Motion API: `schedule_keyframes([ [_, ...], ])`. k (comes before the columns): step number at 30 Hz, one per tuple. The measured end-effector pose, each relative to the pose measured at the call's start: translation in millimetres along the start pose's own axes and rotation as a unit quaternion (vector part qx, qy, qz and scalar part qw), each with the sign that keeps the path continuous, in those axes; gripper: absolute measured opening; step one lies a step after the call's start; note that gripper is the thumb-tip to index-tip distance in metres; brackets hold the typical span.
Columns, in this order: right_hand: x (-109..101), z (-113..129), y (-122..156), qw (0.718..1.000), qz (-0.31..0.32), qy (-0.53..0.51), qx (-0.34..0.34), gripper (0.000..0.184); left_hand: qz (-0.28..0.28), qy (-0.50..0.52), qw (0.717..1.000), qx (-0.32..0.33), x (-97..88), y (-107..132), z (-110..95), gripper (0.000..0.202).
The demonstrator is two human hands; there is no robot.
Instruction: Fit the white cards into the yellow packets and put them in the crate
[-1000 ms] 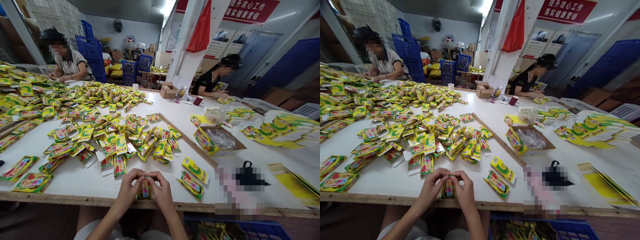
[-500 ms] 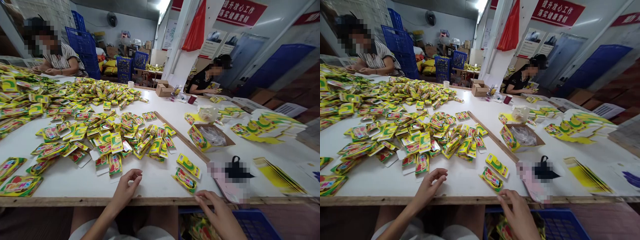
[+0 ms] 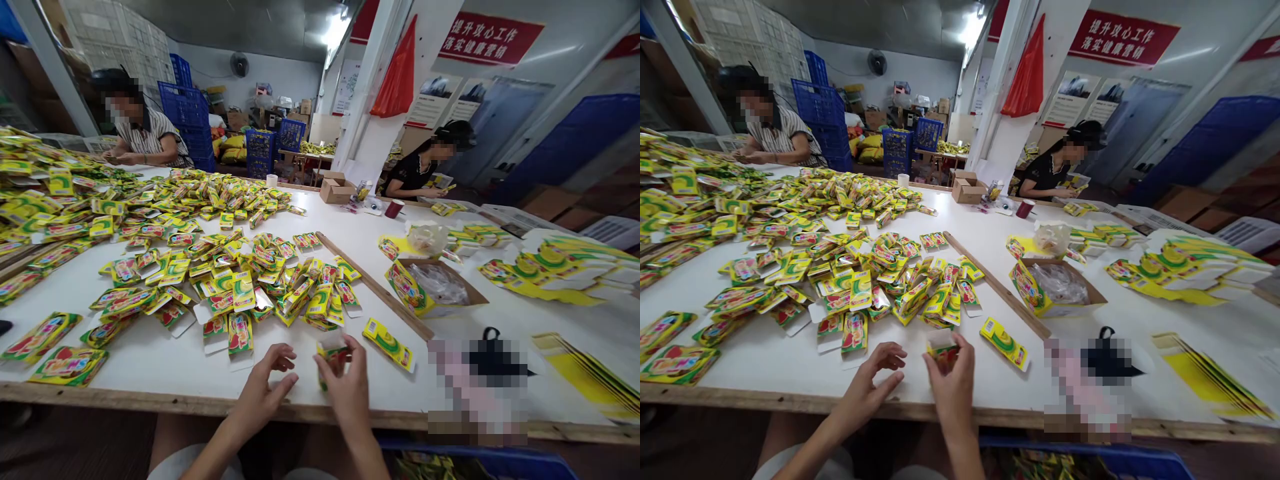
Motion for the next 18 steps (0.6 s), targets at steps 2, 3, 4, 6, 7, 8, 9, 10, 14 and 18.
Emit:
schedule_keyframes([
  [2, 18.3, 15.0, 21.7, 0.998, 0.013, -0.048, 0.05, 0.048, -0.001, 0.025, 1.0, -0.003, 1.0, 1.0, 1.6, 0.036],
  [3, 26.4, 19.9, 31.2, 0.995, 0.025, -0.069, 0.069, 0.044, -0.007, 0.035, 0.999, -0.012, 0.4, 1.2, 3.4, 0.037],
  [4, 32.4, 23.0, 38.7, 0.992, 0.034, -0.089, 0.084, 0.04, -0.015, 0.043, 0.999, -0.023, -0.6, 1.2, 5.5, 0.036],
  [6, 36.7, 24.8, 46.8, 0.987, 0.038, -0.122, 0.101, 0.036, -0.028, 0.056, 0.997, -0.04, -2.9, 0.4, 8.9, 0.034],
  [7, 35.8, 24.7, 47.6, 0.985, 0.042, -0.134, 0.103, 0.034, -0.028, 0.06, 0.997, -0.044, -3.5, -0.2, 9.8, 0.035],
  [8, 33.8, 24.5, 46.7, 0.984, 0.05, -0.142, 0.1, 0.03, -0.025, 0.061, 0.997, -0.046, -3.8, -0.8, 10.1, 0.036],
  [9, 31.6, 24.9, 44.6, 0.983, 0.067, -0.145, 0.094, 0.025, -0.019, 0.059, 0.997, -0.05, -3.7, -1.4, 10.4, 0.037],
  [10, 29.7, 25.9, 41.7, 0.982, 0.09, -0.144, 0.086, 0.02, -0.012, 0.055, 0.997, -0.056, -3.5, -1.9, 10.6, 0.036],
  [14, 26.4, 35.5, 28.2, 0.976, 0.158, -0.143, 0.051, 0.02, -0.006, 0.037, 0.997, -0.065, -4.6, -3.1, 9.9, 0.027],
  [18, 30.4, 37.1, 20.7, 0.977, 0.135, -0.156, 0.05, 0.019, -0.046, 0.003, 0.999, -0.008, -8.8, -2.9, 6.2, 0.026],
])
Point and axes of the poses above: each hand's wrist, its own y-axis away from the middle knuckle, its own x-axis out of the palm, z = x × y, the point moved 5 cm from there along -y, towards the middle knuckle, and after that the axes turned 15 degrees about -z, right-handed, at the moved point
